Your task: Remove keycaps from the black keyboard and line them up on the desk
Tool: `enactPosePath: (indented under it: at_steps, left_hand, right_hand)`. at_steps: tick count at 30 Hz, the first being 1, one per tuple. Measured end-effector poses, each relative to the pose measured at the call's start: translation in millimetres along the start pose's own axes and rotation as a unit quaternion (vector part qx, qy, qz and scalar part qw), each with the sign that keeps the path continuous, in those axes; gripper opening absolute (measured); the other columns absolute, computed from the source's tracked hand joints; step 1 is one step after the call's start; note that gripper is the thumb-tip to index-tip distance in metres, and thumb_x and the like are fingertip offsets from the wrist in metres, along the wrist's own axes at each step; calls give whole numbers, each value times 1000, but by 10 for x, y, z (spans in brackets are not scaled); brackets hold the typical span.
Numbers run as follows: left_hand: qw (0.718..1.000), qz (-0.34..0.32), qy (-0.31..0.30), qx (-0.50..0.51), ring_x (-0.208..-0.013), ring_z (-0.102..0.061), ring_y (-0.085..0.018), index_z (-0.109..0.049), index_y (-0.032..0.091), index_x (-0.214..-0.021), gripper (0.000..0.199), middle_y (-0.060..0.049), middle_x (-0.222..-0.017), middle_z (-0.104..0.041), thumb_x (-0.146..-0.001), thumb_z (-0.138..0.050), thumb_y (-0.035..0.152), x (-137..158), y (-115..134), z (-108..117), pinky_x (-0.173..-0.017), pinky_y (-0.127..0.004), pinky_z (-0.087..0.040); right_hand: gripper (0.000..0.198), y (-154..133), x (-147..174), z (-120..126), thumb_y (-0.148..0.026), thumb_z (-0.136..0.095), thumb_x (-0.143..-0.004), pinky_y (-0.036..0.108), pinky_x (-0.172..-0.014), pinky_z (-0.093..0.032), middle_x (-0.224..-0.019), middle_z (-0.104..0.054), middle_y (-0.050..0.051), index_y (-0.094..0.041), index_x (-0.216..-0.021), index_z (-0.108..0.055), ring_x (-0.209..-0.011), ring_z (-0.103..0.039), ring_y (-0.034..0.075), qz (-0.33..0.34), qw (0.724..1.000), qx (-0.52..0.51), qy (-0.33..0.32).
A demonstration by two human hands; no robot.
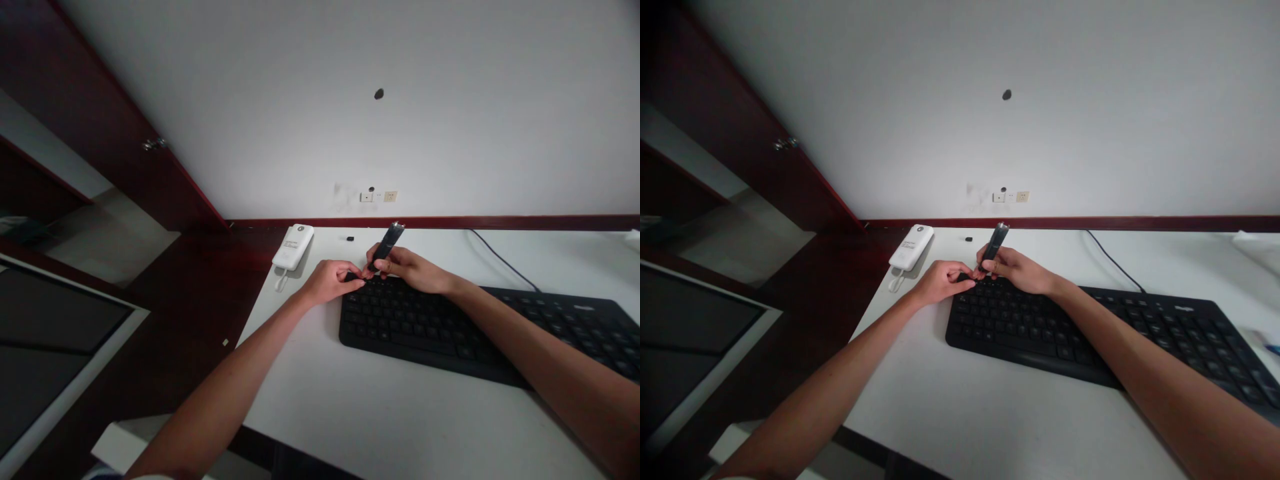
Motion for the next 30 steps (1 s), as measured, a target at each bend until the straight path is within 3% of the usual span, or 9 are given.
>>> enactPosePath:
  at_steps: [5, 9, 15, 30]
  left_hand:
    - [1000, -7, -5, 4, -55, -24, -8, -78, 13, -103, 38, 7, -59, -29, -87, -73, 47, -16, -10, 11, -54, -26, -15]
    - [1000, -2, -12, 11, -54, -23, -8, -78, 13, -103, 35, 7, -58, -30, -87, -74, 43, -38, -28, 11, -54, -27, -14]
    - [1000, 6, -2, -17, -55, -24, -9, -78, 15, -97, 34, 8, -57, -29, -85, -76, 47, -48, -53, 27, -54, -27, -16]
    - [999, -12, -10, -33, -57, -22, -9, -79, 19, -105, 33, 7, -60, -24, -87, -75, 46, -61, -108, 31, -56, -29, -14]
  right_hand:
    - [35, -34, -6, -45, -54, -57, -98, 35, -75, -50, -96, -66, 6, -19, -102, -60, -87, -61, 21, -3, 1000, 11, 8]
    - [32, -161, 3, -125, -50, -53, -100, 34, -73, -50, -94, -67, 5, -20, -105, -60, -82, -61, 21, -8, 994, 96, 51]
    - [23, -361, 10, -253, -42, -51, -102, 33, -75, -47, -93, -74, 5, -22, -107, -62, -81, -67, 22, -33, 965, 249, 73]
    - [18, -532, -124, -413, -36, -48, -104, 29, -63, -38, -84, -75, 8, -21, -100, -57, -75, -70, 25, -81, 903, 413, 87]
Point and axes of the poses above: each hand's wrist, its own x-axis away from the middle knuckle, its own z-axis out of the back of the hand, y = z × x, the point moved 3 cm from there along -x, towards the middle knuckle
